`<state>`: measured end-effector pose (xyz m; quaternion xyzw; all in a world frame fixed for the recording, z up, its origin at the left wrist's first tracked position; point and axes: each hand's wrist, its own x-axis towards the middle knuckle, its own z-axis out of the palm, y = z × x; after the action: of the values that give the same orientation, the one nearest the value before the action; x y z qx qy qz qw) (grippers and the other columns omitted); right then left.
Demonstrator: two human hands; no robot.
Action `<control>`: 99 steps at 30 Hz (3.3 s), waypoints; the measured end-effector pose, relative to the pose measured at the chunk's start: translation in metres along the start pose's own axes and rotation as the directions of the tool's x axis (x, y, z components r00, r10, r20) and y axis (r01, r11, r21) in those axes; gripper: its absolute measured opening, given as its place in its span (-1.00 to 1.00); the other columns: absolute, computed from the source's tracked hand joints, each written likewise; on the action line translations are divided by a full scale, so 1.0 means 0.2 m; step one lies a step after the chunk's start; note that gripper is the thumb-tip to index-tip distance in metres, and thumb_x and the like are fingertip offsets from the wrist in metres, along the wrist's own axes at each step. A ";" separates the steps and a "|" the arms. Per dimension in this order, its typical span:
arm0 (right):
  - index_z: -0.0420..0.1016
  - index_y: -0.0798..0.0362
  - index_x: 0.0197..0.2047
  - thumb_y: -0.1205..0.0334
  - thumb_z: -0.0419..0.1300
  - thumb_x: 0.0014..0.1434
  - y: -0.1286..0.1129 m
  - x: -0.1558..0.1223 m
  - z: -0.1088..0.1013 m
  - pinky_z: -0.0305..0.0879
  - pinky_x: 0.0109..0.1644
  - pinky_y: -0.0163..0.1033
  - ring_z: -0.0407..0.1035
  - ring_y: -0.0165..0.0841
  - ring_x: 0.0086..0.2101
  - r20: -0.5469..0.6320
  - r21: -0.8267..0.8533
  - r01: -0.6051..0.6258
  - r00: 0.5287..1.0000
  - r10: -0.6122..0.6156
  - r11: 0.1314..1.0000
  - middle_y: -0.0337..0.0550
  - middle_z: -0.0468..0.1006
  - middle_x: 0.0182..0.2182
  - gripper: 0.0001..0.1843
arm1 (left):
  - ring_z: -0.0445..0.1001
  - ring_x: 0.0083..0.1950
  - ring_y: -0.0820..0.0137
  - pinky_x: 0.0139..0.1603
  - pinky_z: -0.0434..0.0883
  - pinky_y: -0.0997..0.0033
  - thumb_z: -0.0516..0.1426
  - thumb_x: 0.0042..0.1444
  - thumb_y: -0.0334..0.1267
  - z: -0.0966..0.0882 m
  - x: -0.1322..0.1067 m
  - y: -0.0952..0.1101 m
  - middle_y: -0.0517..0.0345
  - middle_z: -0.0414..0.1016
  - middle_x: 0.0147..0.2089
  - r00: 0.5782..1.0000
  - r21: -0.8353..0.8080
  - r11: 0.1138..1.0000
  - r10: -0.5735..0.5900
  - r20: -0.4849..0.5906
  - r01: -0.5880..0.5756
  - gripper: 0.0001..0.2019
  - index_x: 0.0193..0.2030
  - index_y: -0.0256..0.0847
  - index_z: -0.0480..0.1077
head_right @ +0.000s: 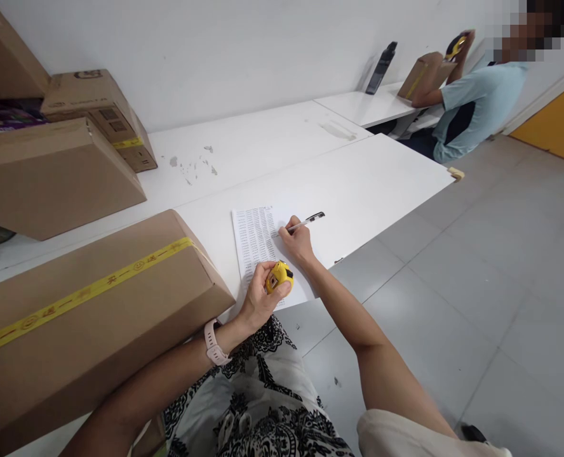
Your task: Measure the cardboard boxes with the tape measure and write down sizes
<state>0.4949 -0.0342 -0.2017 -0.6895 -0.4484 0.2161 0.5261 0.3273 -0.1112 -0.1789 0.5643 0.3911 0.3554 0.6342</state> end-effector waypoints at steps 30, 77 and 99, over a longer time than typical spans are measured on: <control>0.44 0.08 0.28 0.58 -0.07 0.14 0.01 -0.01 0.04 0.18 0.22 0.02 0.33 -0.07 0.12 0.238 -0.516 0.298 0.951 -0.200 0.803 0.02 0.57 0.12 -0.32 | 0.47 -0.31 0.39 -0.25 0.42 0.36 0.25 0.07 -0.04 -0.03 -0.44 0.09 0.09 0.53 -0.22 0.996 -0.279 0.960 -0.031 -0.080 0.007 -0.57 0.00 -0.20 0.32; 0.54 -0.16 0.01 0.09 0.19 0.32 -0.92 -1.03 -0.09 0.35 -0.26 -0.10 0.40 -0.28 -0.31 0.690 0.556 0.137 0.474 -0.547 0.820 -0.12 0.53 -0.31 -0.78 | 0.46 -0.40 0.25 -0.42 0.37 0.34 0.26 -0.03 0.15 -0.66 -1.23 0.54 -0.05 0.57 -0.33 0.917 0.067 0.979 0.205 -0.342 -0.194 -0.52 -0.12 -0.18 0.55; 0.50 -0.02 -0.38 0.24 0.37 0.15 -0.91 -0.66 -0.18 -0.06 -0.61 -0.39 0.04 -0.57 -0.62 0.720 0.675 -0.406 0.546 -0.428 0.617 -0.37 0.29 -0.60 -0.87 | 0.44 -0.44 0.38 -0.53 0.28 0.52 0.29 0.03 0.06 -0.90 -1.21 0.64 0.01 0.58 -0.31 0.994 0.065 0.994 0.087 -0.065 -0.083 -0.47 0.08 -0.20 0.41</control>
<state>0.3853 -0.1573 -0.0439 -0.1892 -0.5030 0.6857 0.4910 0.0580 -0.2341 -0.0388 0.5877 0.3987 0.3887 0.5870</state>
